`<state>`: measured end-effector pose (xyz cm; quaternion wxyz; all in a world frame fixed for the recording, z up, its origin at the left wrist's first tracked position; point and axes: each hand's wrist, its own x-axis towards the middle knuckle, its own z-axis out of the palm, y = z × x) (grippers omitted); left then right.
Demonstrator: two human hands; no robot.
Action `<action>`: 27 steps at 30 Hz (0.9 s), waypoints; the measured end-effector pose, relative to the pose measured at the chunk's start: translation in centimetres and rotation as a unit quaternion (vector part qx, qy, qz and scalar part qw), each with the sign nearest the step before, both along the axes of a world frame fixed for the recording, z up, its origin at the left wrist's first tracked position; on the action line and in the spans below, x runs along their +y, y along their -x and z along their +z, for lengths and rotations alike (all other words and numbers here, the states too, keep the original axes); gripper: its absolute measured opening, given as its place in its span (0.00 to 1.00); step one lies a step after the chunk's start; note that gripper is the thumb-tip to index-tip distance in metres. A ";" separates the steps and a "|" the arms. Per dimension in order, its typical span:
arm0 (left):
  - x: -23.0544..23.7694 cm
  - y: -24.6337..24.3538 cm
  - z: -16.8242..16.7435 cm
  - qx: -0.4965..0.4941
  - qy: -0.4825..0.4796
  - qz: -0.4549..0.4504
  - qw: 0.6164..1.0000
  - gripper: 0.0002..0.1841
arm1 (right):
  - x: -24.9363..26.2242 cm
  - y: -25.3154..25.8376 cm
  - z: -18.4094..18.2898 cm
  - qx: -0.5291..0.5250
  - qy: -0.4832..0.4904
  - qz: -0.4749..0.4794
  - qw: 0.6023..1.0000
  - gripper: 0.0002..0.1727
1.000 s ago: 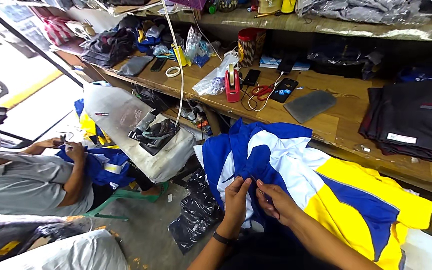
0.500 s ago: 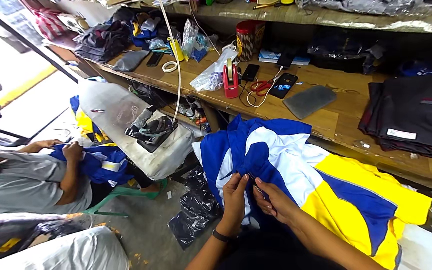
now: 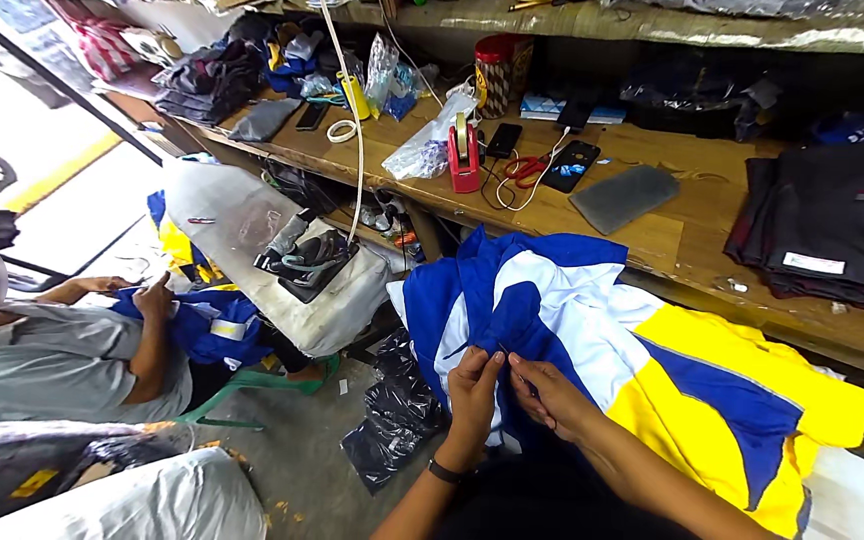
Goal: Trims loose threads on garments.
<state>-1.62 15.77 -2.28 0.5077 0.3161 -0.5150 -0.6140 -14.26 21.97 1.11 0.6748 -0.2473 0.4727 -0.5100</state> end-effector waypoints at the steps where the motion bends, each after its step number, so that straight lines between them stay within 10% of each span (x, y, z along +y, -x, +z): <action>1: 0.0 0.0 -0.1 0.000 0.002 0.004 1.000 0.09 | 0.0 -0.1 -0.1 0.000 -0.002 0.000 1.000 0.29; 27: -0.1 -0.1 0.2 0.017 -0.095 -0.029 0.995 0.09 | -0.2 -0.1 -1.5 -0.001 0.026 0.000 1.000 0.28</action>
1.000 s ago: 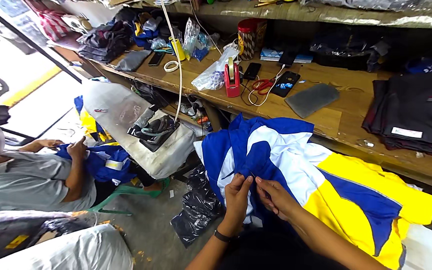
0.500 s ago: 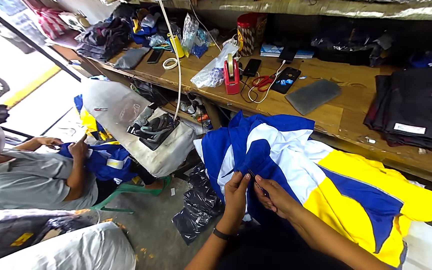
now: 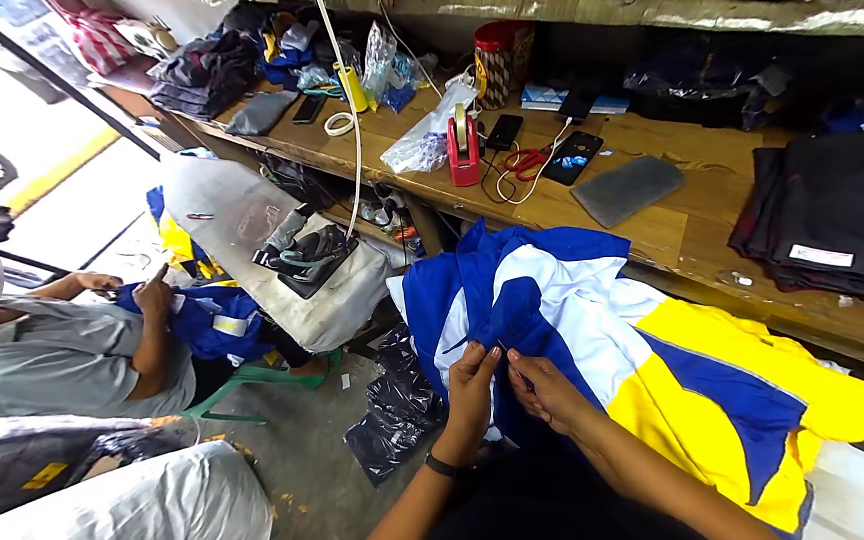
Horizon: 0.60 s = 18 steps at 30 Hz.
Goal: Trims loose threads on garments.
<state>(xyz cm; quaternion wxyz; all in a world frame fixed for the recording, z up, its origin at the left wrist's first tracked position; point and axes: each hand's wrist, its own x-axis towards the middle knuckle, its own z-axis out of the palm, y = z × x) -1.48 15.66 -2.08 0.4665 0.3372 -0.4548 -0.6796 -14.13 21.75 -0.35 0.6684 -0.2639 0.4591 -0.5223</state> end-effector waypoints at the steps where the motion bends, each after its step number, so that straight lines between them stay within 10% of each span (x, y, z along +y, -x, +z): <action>1: 0.0 0.0 0.0 0.004 -0.008 0.001 1.000 0.10 | 0.0 0.0 0.0 0.002 0.004 0.004 1.000 0.27; 18: -1.6 -1.1 -0.2 -0.116 0.149 -0.036 0.981 0.04 | 0.0 0.7 -0.8 -0.028 0.019 0.042 0.999 0.27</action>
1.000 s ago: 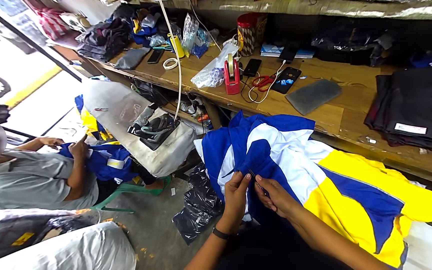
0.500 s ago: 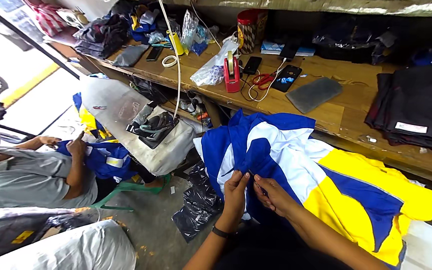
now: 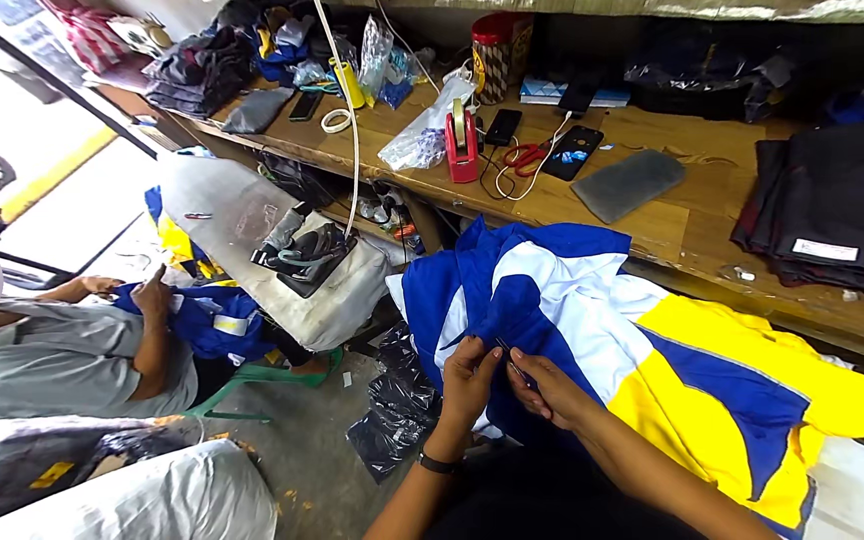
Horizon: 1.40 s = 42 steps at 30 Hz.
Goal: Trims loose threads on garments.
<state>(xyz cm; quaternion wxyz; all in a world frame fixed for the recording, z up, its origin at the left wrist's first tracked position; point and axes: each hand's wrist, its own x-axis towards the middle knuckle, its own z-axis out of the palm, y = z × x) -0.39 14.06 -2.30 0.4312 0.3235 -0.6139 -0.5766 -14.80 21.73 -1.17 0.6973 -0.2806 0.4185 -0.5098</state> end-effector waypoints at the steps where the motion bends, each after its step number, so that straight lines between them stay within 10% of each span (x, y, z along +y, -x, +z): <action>1: -0.1 -0.1 0.0 -0.012 0.015 0.002 1.000 0.04 | -0.1 0.0 0.0 -0.004 0.001 0.000 1.000 0.27; 42: 1.3 0.2 0.3 0.171 -0.262 -0.012 0.950 0.11 | 0.2 -1.5 0.9 -0.057 -0.055 -0.043 0.996 0.29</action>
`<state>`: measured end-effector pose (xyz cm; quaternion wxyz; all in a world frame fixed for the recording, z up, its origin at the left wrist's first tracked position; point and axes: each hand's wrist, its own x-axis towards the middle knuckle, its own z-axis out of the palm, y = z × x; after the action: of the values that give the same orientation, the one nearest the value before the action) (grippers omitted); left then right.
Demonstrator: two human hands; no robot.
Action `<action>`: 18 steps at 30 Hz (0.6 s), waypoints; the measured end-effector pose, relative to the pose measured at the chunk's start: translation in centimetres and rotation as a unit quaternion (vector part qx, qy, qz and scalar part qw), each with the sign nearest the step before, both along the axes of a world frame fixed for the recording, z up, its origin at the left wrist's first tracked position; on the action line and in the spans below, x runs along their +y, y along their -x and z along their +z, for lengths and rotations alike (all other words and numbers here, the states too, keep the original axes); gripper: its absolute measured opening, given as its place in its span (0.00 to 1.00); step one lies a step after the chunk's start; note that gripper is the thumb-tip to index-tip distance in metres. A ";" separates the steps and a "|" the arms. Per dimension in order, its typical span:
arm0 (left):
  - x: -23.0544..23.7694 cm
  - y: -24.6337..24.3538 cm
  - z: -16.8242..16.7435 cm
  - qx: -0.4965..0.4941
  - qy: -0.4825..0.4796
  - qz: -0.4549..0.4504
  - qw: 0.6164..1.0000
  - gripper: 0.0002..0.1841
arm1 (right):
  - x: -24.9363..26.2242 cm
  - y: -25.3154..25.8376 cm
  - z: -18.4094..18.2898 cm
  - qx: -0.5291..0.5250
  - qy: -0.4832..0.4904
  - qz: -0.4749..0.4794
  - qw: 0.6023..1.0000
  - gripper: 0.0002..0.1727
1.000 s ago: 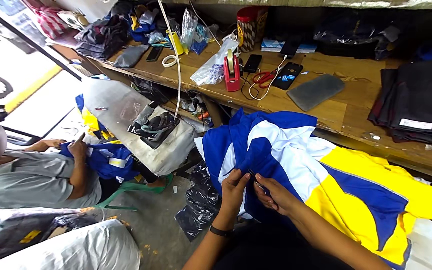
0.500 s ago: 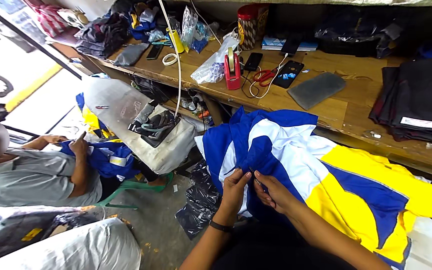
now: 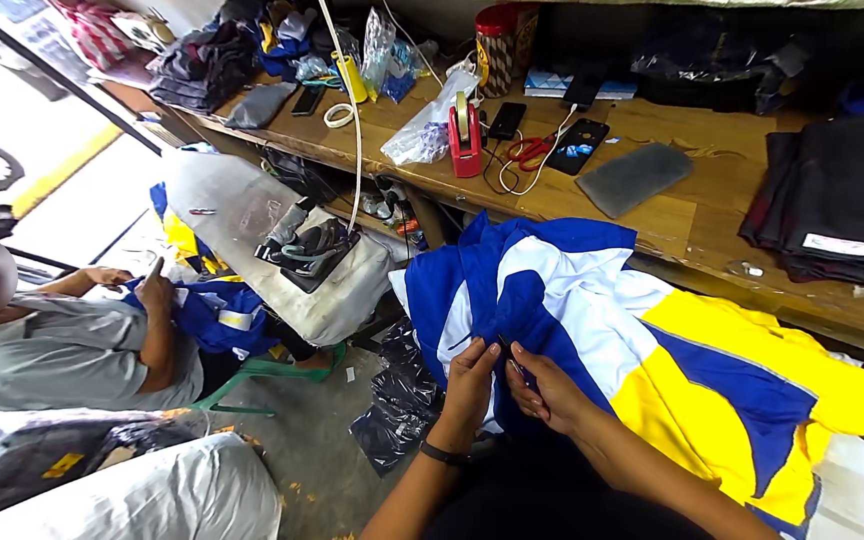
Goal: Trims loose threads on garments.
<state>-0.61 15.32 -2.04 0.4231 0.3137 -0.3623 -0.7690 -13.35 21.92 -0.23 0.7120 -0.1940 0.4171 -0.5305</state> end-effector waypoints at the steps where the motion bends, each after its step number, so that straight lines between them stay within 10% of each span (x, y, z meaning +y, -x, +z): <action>1: 0.0 0.0 -0.1 0.002 0.000 -0.003 1.000 0.11 | 0.0 0.0 0.0 0.003 -0.001 -0.001 1.000 0.29; 18: -0.3 0.0 -0.3 0.016 0.026 -0.008 0.999 0.11 | 0.0 0.2 -0.6 0.046 0.033 0.007 0.998 0.28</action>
<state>-0.57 14.98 -2.33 0.4308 0.2872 -0.3777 -0.7677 -13.54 21.95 -0.85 0.6888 -0.2450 0.4304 -0.5295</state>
